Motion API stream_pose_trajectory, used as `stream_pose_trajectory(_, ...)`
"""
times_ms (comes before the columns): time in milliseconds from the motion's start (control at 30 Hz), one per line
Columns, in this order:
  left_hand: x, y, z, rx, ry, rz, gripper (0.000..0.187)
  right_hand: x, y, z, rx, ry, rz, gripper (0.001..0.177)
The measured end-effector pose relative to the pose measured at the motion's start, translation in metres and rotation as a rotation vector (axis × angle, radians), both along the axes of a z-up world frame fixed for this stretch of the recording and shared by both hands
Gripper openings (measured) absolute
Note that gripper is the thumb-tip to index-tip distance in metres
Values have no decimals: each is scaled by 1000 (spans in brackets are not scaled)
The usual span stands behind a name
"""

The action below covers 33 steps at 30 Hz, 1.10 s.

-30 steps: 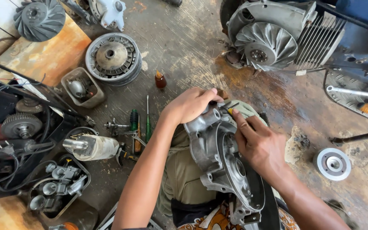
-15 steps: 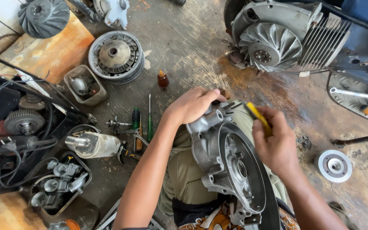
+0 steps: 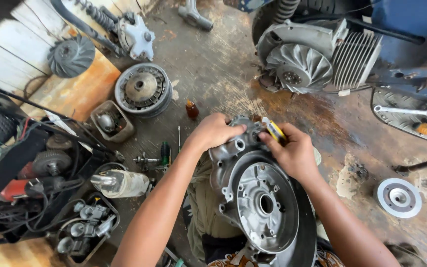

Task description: The person sits on the floor and uses a metal file to scrape and smooth the edges of a metallic engine casing. They rotate the part to access different areas and later use a screwdriver to work on the interior of the casing.

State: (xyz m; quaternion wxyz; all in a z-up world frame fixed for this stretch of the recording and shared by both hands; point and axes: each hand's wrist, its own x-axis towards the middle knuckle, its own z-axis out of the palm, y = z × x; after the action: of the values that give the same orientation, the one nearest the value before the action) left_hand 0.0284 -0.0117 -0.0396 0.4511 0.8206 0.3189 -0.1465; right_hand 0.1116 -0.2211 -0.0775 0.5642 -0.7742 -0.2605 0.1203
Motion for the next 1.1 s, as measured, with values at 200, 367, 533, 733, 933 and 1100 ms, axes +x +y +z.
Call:
stream_pose_trajectory(200, 0, -26, 28, -150, -13, 204, 59, -16, -16, 64, 159, -217, 96, 12)
stream_pose_trajectory(367, -33, -40, 93, -371, -317, 455, 37, -25, -22, 107, 311, -390, 107, 9)
stream_pose_trajectory(533, -67, -60, 146, -243, -503, 611, 34, -26, -1, 137, 436, -310, 298, 7)
stream_pose_trajectory(733, -93, -90, 174, -298, -740, 671, 34, -37, 10, 134, 610, -257, 369, 6)
stream_pose_trajectory(933, -90, -93, 112, -498, -1199, 369, 69, -44, 9, 93, 762, -47, 236, 13)
stream_pose_trajectory(1100, -78, -121, 63, -176, -987, 470, 76, -36, 2, 68, 758, 81, 232, 13)
